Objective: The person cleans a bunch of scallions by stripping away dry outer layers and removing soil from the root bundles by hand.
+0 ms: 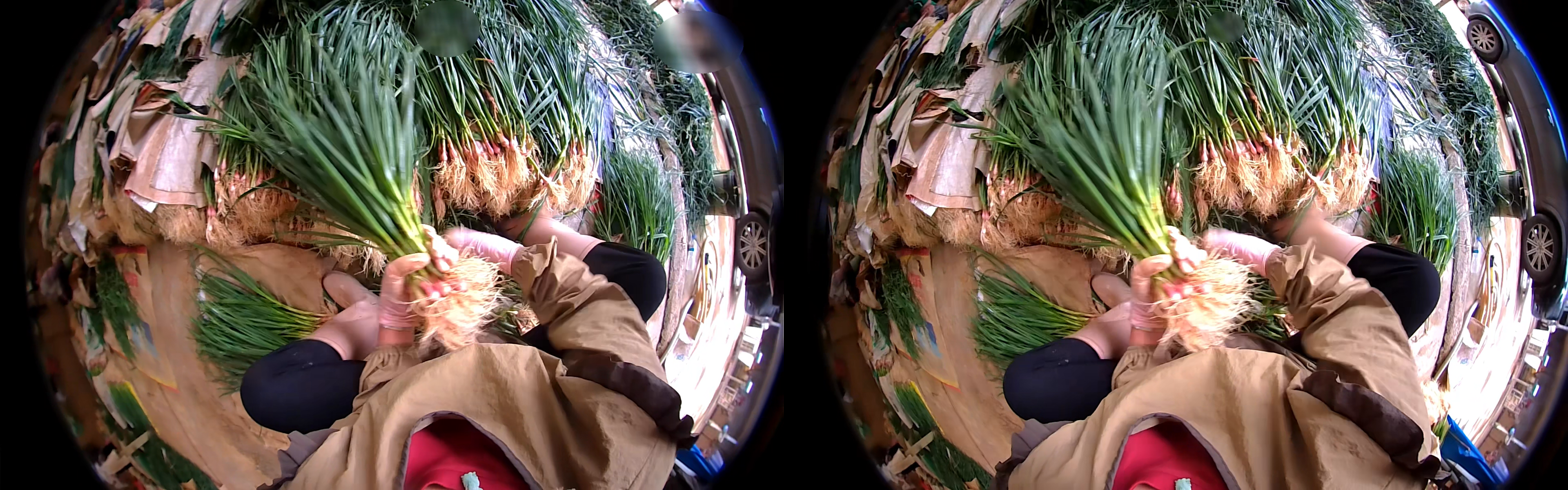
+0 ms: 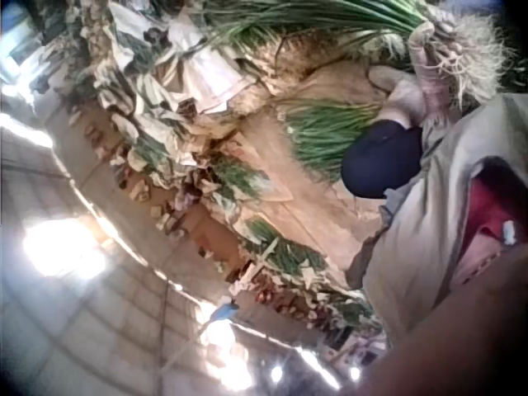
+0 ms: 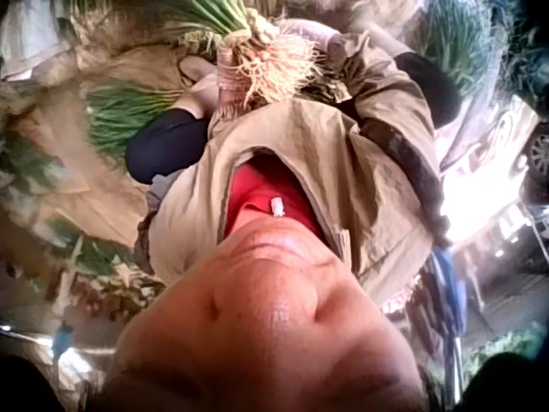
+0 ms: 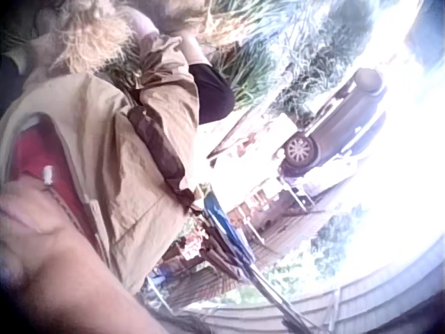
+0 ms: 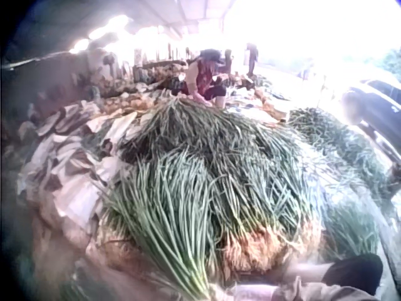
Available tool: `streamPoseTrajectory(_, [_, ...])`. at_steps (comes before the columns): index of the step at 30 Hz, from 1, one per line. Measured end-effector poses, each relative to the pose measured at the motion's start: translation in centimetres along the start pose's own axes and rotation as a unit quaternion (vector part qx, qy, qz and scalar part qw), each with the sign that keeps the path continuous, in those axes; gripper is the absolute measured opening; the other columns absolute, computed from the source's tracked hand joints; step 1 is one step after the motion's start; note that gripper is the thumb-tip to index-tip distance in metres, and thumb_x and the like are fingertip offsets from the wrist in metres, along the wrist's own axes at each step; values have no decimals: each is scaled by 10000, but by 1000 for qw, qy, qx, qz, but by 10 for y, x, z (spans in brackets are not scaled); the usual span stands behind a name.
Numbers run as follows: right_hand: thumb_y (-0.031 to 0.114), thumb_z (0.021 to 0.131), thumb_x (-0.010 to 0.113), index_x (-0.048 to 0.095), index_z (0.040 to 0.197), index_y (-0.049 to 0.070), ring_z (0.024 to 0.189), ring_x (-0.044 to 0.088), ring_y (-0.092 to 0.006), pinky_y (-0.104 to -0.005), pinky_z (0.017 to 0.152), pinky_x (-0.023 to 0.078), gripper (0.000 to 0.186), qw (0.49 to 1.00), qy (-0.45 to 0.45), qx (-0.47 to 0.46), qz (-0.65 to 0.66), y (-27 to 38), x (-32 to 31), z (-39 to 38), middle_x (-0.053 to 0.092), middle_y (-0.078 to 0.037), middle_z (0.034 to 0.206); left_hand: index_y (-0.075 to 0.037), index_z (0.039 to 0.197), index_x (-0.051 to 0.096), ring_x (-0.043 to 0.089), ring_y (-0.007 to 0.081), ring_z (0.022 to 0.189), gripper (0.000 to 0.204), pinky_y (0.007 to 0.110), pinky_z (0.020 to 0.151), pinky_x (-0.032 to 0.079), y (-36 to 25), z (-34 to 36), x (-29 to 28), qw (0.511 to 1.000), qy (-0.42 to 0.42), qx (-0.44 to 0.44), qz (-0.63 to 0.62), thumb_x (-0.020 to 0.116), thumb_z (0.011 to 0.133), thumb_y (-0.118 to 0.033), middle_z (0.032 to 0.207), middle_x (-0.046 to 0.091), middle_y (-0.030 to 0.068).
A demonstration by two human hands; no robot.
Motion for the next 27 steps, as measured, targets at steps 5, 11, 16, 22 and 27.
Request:
streamPoseTrajectory(5, [290, 965, 528, 678, 1047, 122, 832, 664, -220, -366, 782, 554, 240, 444, -165, -110, -874, 111, -16, 10, 689, -120, 921, -32, 1329, 411, 520, 190, 835, 647, 406, 933, 399, -11, 14, 5, 992, 88, 8, -91, 646, 743, -171, 883, 544, 51])
streamPoseTrajectory(11, [374, 837, 723, 648, 947, 86, 835, 642, -288, -391, 800, 498, 317, 583, -509, -254, -580, 218, -25, 3, 674, -122, 827, -29, 1129, 526, 563, 283, 1008, 378, 444, 1051, 406, 20, 34, -8, 995, -5, -44, -88, 634, 774, -102, 1004, 571, 130])
streamPoseTrajectory(16, [349, 849, 698, 705, 965, 72, 804, 668, -160, -355, 777, 521, 300, 717, -382, -201, -548, 159, 26, -13, 713, -86, 901, 44, 1274, 480, 650, 310, 894, 468, 367, 811, 512, 5, 21, -29, 976, -161, -108, 99, 565, 868, -170, 1096, 642, 189])
streamPoseTrajectory(22, [317, 914, 657, 628, 968, 54, 594, 474, -64, -223, 557, 384, 269, 985, -45, -125, -114, 63, 30, 5, 497, 33, 666, -32, 1118, 544, 618, 230, 742, 251, 336, 608, 558, 10, 26, -42, 979, -115, -164, 29, 559, 887, -130, 931, 630, 130])
streamPoseTrajectory(27, [283, 974, 587, 622, 935, 38, 660, 508, -71, -243, 611, 429, 251, 730, -272, -419, -466, 53, 45, 4, 554, 22, 705, 1, 1038, 544, 570, 165, 672, 218, 235, 516, 484, 8, 16, -17, 988, -117, -96, 15, 552, 878, -147, 872, 580, 108])
Point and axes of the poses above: each hand's wrist, its own z-axis towards the middle knuckle, its own x-axis out of the palm, y = z × x, the point moved 1 cm from there along z, towards the middle knuckle
